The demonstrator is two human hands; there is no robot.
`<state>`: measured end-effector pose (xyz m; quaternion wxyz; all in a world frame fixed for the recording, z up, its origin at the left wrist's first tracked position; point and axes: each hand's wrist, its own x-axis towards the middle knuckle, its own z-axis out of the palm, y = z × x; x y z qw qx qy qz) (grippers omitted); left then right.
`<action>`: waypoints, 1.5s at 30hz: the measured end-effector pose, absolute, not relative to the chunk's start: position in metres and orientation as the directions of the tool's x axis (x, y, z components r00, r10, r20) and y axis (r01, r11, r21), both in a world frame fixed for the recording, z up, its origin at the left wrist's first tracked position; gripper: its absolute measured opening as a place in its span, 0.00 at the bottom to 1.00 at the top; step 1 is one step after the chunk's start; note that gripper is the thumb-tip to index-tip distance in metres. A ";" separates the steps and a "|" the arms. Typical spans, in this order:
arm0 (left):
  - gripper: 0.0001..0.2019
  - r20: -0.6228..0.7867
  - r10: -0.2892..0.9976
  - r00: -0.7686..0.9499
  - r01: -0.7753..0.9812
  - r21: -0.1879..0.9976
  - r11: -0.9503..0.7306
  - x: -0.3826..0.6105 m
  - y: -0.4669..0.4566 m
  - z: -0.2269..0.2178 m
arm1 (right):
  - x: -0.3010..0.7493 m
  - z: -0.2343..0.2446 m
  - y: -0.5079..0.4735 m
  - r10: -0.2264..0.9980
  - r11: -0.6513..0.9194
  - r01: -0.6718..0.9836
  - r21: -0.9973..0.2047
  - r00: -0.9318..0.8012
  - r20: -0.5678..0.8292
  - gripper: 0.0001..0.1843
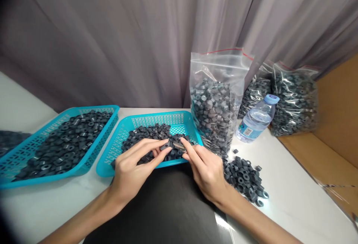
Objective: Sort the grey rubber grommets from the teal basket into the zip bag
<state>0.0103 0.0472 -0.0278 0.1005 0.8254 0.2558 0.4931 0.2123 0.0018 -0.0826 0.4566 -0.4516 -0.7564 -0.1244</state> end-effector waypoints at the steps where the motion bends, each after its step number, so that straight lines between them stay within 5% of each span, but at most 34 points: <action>1: 0.13 0.764 0.515 0.388 0.321 0.412 -0.853 0.010 0.047 -0.028 | 0.213 -0.084 0.003 0.566 0.567 0.795 -0.216 -0.186 0.803 0.34; 21: 0.13 0.784 0.444 0.433 0.307 0.335 -0.891 0.008 0.047 -0.026 | 0.215 -0.083 0.000 0.537 0.567 0.819 -0.095 -0.279 0.796 0.35; 30: 0.12 0.731 0.545 0.411 0.252 0.483 -0.838 0.009 0.051 -0.022 | 0.213 -0.082 -0.002 0.563 0.557 0.821 -0.128 -0.259 0.785 0.36; 45: 0.08 0.593 0.735 0.329 0.244 0.698 -0.673 0.013 0.043 -0.021 | 0.214 -0.072 -0.002 0.449 0.562 0.826 0.033 -0.338 0.827 0.33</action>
